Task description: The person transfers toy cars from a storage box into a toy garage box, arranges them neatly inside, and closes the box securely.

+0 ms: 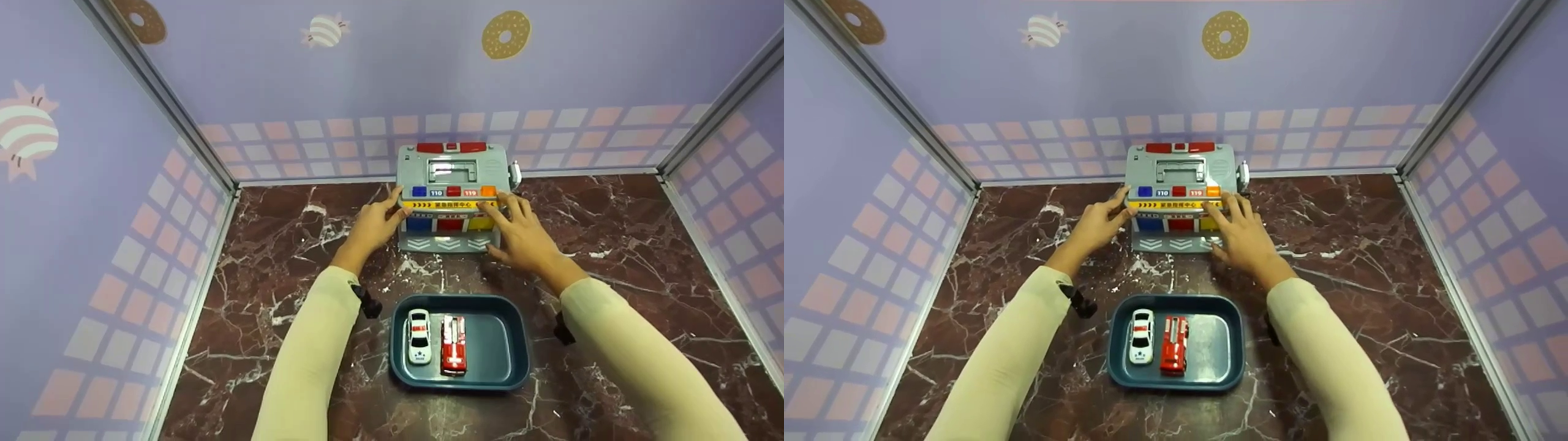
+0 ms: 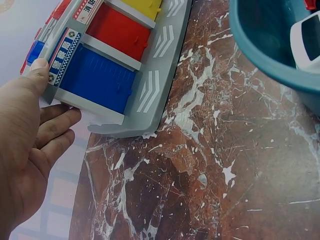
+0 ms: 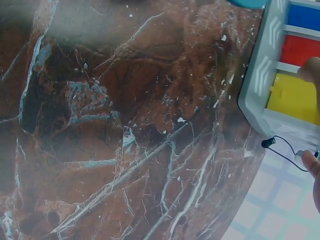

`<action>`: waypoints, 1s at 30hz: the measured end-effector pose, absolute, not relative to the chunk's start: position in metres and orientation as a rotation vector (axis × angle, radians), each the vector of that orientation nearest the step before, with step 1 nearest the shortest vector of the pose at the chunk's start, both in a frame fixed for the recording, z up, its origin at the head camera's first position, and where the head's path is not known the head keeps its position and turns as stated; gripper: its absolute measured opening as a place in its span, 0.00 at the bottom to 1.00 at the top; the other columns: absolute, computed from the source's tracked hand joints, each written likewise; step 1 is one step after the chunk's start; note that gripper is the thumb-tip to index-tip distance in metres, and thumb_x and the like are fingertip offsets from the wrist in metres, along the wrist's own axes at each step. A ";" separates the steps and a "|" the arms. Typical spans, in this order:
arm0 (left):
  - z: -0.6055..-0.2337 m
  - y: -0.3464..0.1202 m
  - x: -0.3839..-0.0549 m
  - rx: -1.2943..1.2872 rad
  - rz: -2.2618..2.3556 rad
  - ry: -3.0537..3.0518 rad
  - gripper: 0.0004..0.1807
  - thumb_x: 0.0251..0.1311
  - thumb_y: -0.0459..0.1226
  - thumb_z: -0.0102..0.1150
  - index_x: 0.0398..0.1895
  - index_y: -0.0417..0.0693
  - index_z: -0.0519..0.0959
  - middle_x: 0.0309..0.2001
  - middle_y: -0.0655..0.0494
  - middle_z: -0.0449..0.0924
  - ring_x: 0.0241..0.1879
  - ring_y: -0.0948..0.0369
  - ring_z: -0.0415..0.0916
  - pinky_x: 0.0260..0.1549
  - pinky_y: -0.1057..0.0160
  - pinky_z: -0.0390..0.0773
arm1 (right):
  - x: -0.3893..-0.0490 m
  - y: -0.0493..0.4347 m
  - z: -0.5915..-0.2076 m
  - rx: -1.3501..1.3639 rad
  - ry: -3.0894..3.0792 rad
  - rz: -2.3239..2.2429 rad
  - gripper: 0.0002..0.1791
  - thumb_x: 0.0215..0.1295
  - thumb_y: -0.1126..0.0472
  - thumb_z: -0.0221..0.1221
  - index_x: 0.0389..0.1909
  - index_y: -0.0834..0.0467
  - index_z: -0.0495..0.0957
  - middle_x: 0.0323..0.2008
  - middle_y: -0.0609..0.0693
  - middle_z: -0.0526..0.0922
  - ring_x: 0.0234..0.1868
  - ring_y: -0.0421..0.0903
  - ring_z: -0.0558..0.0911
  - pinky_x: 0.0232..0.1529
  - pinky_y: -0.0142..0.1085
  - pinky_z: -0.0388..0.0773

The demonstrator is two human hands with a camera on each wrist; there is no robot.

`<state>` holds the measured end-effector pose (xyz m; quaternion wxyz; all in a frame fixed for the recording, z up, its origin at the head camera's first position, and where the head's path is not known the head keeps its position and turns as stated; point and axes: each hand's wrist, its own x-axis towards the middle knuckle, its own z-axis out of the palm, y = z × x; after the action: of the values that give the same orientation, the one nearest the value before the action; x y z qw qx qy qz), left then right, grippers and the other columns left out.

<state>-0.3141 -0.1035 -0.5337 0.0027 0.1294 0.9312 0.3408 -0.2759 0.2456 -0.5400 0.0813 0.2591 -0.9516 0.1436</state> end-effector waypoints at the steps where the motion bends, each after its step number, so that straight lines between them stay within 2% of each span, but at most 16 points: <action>1: -0.533 -0.103 -0.315 0.412 1.060 2.922 0.40 0.80 0.60 0.56 0.88 0.59 0.63 0.37 0.42 0.89 0.39 0.49 0.81 0.65 0.44 0.82 | -0.276 0.247 -0.538 0.779 -2.840 0.439 0.51 0.65 0.51 0.76 0.85 0.52 0.62 0.82 0.69 0.57 0.80 0.74 0.61 0.77 0.72 0.67; 5: -0.530 -0.101 -0.318 0.426 1.040 2.923 0.40 0.81 0.61 0.55 0.89 0.60 0.63 0.37 0.39 0.88 0.44 0.48 0.83 0.70 0.44 0.80 | -0.276 0.249 -0.527 0.764 -2.828 0.490 0.47 0.68 0.52 0.74 0.84 0.55 0.63 0.80 0.68 0.61 0.79 0.72 0.64 0.78 0.69 0.69; 10: -0.530 -0.102 -0.319 0.421 1.064 2.927 0.41 0.80 0.62 0.54 0.89 0.59 0.62 0.53 0.38 0.91 0.53 0.47 0.86 0.74 0.44 0.78 | -0.280 0.246 -0.513 0.740 -2.784 0.521 0.41 0.74 0.49 0.69 0.83 0.56 0.64 0.78 0.65 0.64 0.74 0.70 0.71 0.70 0.67 0.78; 12: -0.530 -0.103 -0.319 0.415 1.060 2.931 0.41 0.80 0.62 0.54 0.89 0.59 0.62 0.58 0.38 0.90 0.53 0.47 0.87 0.73 0.43 0.78 | -0.282 0.243 -0.510 0.751 -2.757 0.500 0.40 0.75 0.48 0.68 0.82 0.56 0.66 0.77 0.65 0.66 0.72 0.69 0.73 0.70 0.67 0.78; 15: -0.530 -0.105 -0.317 0.399 1.046 2.925 0.41 0.80 0.62 0.54 0.89 0.60 0.61 0.60 0.36 0.88 0.54 0.46 0.86 0.73 0.43 0.78 | -0.283 0.238 -0.507 0.780 -2.721 0.447 0.39 0.76 0.47 0.67 0.81 0.57 0.68 0.76 0.64 0.69 0.70 0.69 0.74 0.71 0.68 0.75; 19: -0.530 -0.105 -0.316 0.393 1.041 2.918 0.41 0.80 0.62 0.54 0.89 0.60 0.61 0.64 0.35 0.86 0.56 0.43 0.86 0.73 0.43 0.78 | -0.284 0.229 -0.504 0.806 -2.703 0.399 0.36 0.78 0.47 0.66 0.80 0.58 0.71 0.75 0.63 0.72 0.72 0.68 0.74 0.75 0.71 0.70; 24: -0.533 -0.104 -0.315 0.401 1.024 2.931 0.40 0.81 0.61 0.53 0.89 0.61 0.61 0.53 0.33 0.90 0.52 0.45 0.86 0.74 0.43 0.78 | -0.285 0.217 -0.505 0.846 -2.698 0.352 0.34 0.79 0.48 0.66 0.78 0.59 0.74 0.74 0.62 0.76 0.74 0.66 0.75 0.83 0.69 0.60; 26: -0.534 -0.105 -0.313 0.398 1.020 2.932 0.39 0.82 0.61 0.53 0.89 0.61 0.61 0.45 0.34 0.90 0.49 0.45 0.86 0.72 0.43 0.79 | -0.286 0.212 -0.506 0.863 -2.691 0.342 0.34 0.79 0.48 0.67 0.78 0.59 0.74 0.73 0.61 0.77 0.74 0.65 0.76 0.84 0.69 0.59; 30: -0.535 -0.104 -0.312 0.410 1.028 2.945 0.39 0.81 0.61 0.53 0.89 0.61 0.62 0.37 0.40 0.88 0.44 0.46 0.84 0.69 0.43 0.81 | -0.288 0.204 -0.508 0.891 -2.669 0.327 0.31 0.80 0.50 0.66 0.76 0.61 0.75 0.71 0.62 0.78 0.74 0.64 0.77 0.84 0.68 0.59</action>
<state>-0.3118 -0.1043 -0.5355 -0.0022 0.1304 0.9361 0.3267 -0.2881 0.2039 -0.5076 0.1538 0.3106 -0.9311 0.1139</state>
